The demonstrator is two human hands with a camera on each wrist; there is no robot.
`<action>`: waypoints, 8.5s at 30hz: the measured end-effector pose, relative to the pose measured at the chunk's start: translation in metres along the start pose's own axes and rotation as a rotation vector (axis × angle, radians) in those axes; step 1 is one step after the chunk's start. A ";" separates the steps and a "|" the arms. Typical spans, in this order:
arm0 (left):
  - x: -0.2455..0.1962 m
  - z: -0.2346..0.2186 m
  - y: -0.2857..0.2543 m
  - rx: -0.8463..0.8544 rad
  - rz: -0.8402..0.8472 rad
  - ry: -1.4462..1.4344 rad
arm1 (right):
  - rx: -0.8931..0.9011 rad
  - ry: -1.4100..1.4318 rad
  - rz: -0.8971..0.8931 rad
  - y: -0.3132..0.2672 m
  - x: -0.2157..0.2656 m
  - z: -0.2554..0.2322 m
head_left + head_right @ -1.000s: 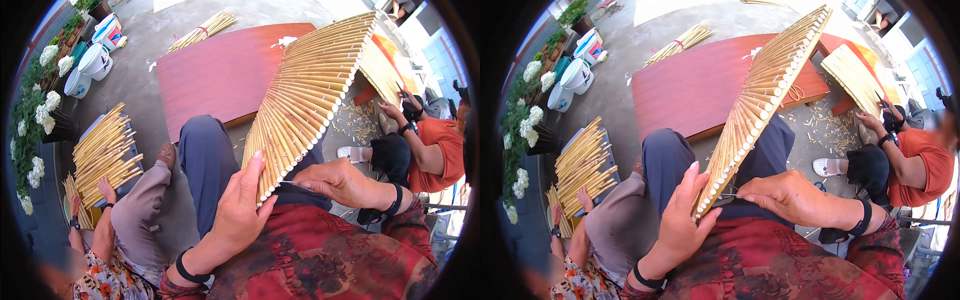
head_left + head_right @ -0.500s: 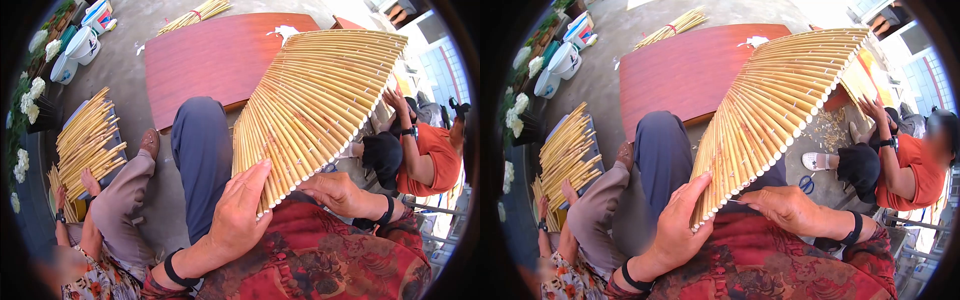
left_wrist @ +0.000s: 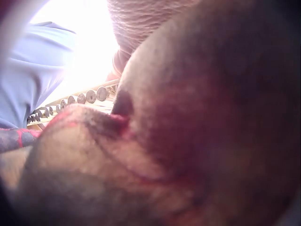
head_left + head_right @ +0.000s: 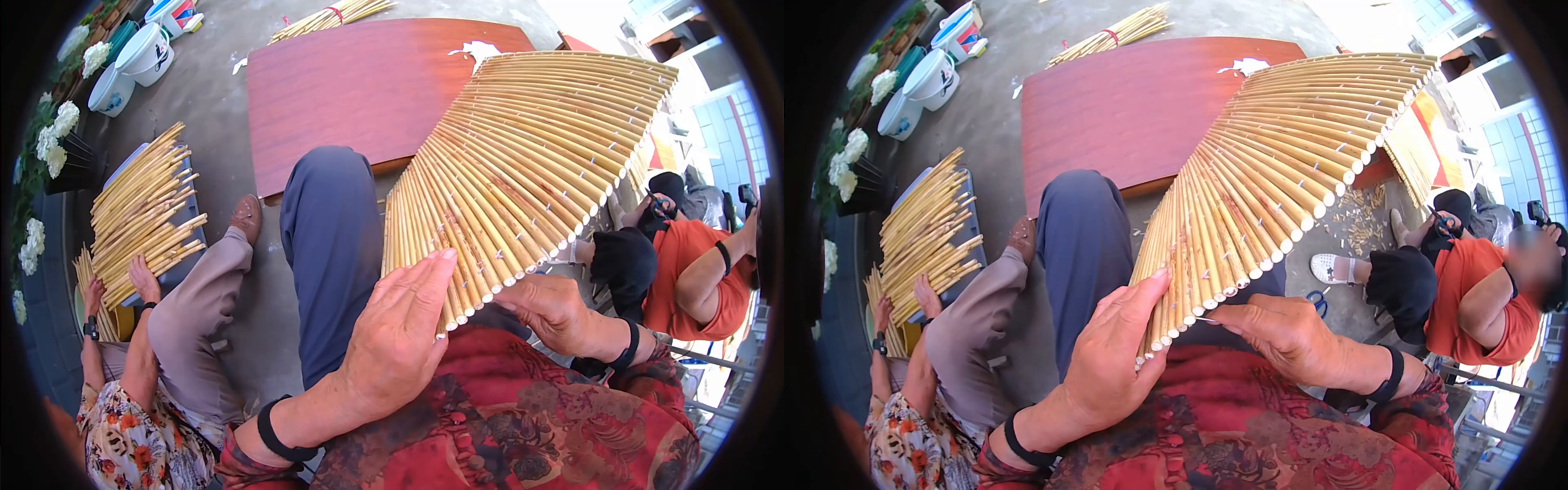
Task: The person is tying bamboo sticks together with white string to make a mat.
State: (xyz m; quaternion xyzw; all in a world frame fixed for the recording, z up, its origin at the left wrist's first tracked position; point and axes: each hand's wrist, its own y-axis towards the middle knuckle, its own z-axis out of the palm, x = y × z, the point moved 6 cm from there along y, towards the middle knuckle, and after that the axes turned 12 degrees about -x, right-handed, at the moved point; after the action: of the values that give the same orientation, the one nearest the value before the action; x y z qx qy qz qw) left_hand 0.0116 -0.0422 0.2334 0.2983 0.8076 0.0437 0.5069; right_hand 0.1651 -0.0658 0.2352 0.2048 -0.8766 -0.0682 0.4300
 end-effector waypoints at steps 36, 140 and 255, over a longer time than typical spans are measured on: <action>-0.003 -0.011 -0.010 -0.094 0.137 0.331 | 0.010 0.017 0.051 0.025 0.008 0.007; -0.007 -0.025 0.013 -0.264 0.389 0.126 | 0.084 0.560 0.963 0.042 0.003 0.015; 0.197 0.032 0.007 0.282 -0.237 0.458 | -0.870 0.697 1.081 0.091 -0.358 -0.054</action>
State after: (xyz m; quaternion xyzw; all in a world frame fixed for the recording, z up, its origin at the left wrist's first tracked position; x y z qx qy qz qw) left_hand -0.0187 0.0597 0.0647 0.2517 0.9282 -0.0622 0.2668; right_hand 0.3754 0.1690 0.0355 -0.4289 -0.5635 -0.1186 0.6961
